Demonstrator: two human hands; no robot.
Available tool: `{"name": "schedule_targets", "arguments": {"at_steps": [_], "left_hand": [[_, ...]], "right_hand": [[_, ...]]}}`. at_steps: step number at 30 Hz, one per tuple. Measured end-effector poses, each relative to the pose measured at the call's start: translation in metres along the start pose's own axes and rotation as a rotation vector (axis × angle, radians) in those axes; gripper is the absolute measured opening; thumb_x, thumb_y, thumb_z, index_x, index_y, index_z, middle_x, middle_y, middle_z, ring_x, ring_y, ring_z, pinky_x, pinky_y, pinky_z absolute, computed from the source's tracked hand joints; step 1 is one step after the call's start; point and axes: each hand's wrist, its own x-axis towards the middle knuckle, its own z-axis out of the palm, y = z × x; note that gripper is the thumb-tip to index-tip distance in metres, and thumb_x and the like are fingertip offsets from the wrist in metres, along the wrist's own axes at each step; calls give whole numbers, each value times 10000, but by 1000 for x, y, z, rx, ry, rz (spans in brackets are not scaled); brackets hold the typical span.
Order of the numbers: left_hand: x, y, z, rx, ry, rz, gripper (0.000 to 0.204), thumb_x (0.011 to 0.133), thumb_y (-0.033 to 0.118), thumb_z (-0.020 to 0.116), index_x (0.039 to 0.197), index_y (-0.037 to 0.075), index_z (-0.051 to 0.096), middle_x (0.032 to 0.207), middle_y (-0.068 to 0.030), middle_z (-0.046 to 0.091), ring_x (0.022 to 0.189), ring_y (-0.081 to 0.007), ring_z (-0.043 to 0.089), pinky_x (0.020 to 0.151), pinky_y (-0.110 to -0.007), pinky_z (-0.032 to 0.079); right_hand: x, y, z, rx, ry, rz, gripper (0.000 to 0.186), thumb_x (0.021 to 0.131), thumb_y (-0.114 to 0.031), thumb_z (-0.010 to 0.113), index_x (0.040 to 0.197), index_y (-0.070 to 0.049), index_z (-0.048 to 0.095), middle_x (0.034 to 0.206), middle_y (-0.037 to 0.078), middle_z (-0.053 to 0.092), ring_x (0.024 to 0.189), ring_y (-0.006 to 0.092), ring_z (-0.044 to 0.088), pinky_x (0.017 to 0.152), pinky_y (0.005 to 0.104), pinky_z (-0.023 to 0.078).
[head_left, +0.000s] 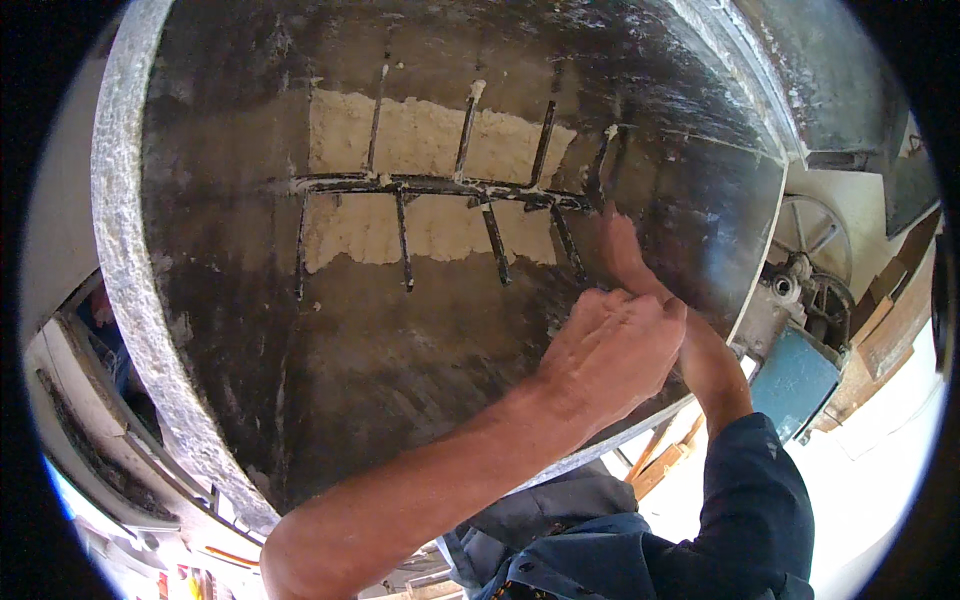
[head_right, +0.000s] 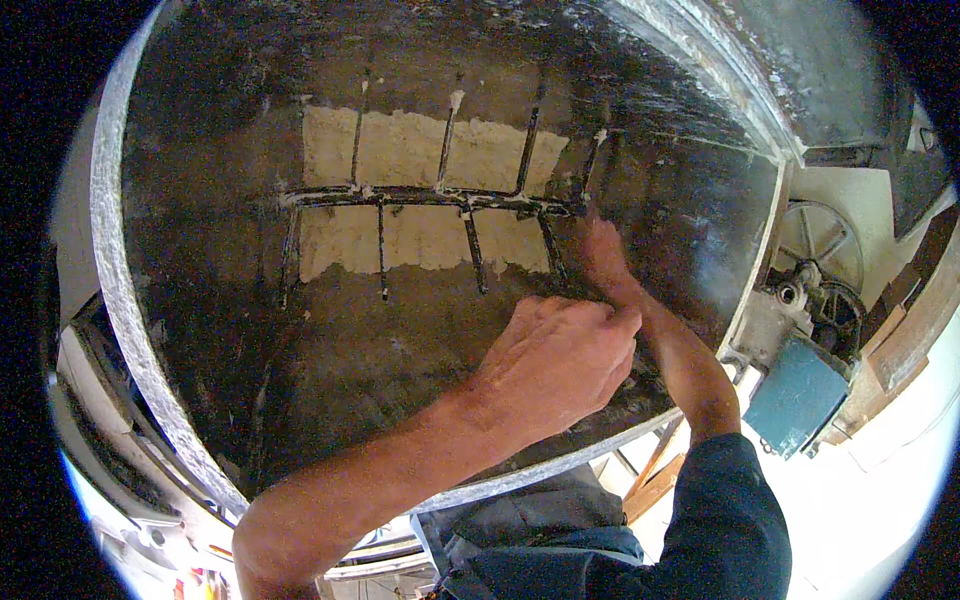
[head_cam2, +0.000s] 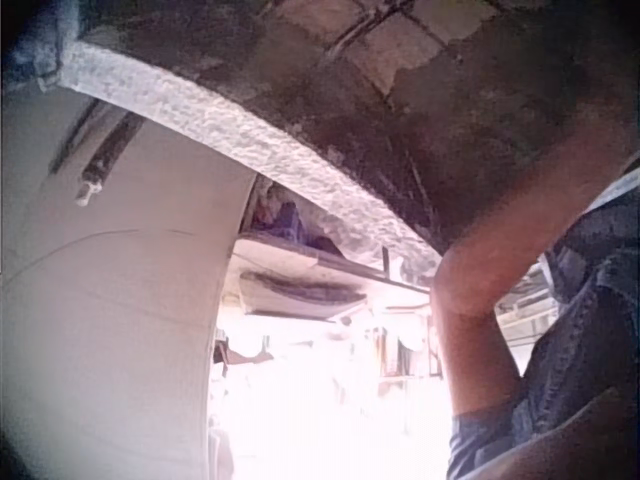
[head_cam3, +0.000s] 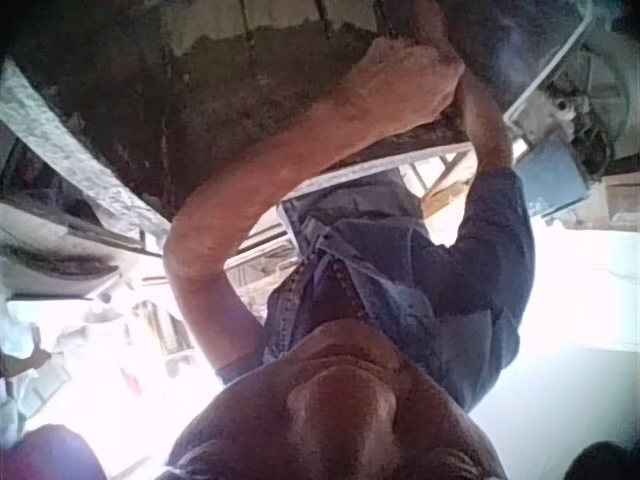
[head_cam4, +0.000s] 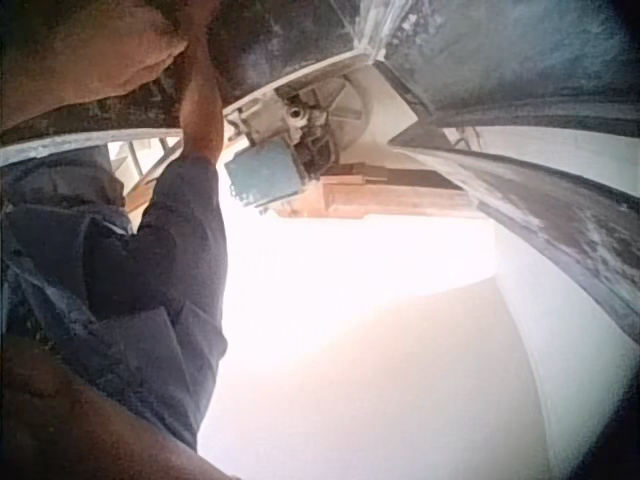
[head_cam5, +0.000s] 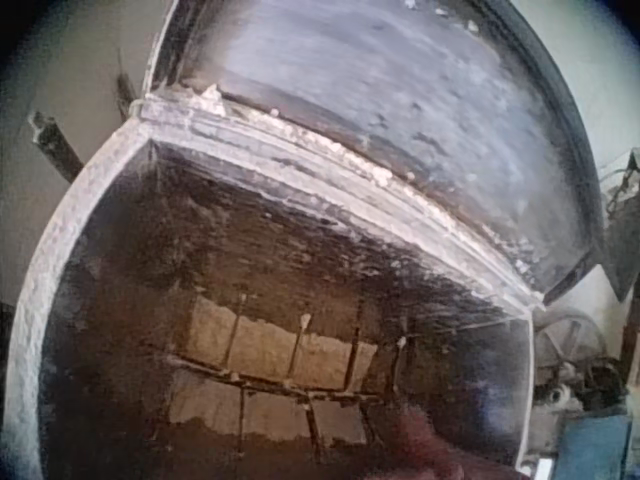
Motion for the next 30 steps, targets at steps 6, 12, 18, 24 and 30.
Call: {"name": "schedule_targets", "arguments": {"at_steps": [6,12,18,24,30], "left_hand": [[0,-3,0,25,20,28,202,938,194,671,1000,4,703,765,-193,723,756,-378,753,690,-505,611],[-1,-2,-1,17,25,28,193,927,176,672,986,-4,705,795,-211,734,767,-387,756,694,-508,612],[-2,-5,5,28,49,43,182,920,164,670,989,0,708,802,-206,739,760,-383,757,680,-505,613],[1,-2,2,27,51,5,172,938,179,649,952,13,694,796,-203,736,761,-385,756,673,-507,610],[3,0,0,69,-70,-26,202,873,153,719,1024,22,694,851,-172,746,816,-347,768,700,-470,597]], "right_hand": [[-3,-43,-23,-294,43,-53,99,889,-149,708,951,-73,715,840,111,750,786,320,781,634,435,617],[8,-39,8,-386,-218,-215,130,926,-146,690,985,-62,770,1011,106,770,887,294,785,697,416,623],[69,-35,33,-230,-150,-28,52,848,-119,735,877,-76,739,868,137,743,804,331,774,666,470,622],[10,-71,12,-5,26,52,396,876,-85,687,1248,14,593,897,218,736,767,423,739,667,537,592],[24,-131,92,242,13,1,522,911,-73,639,1371,101,464,925,259,727,803,467,718,706,546,581]]}}
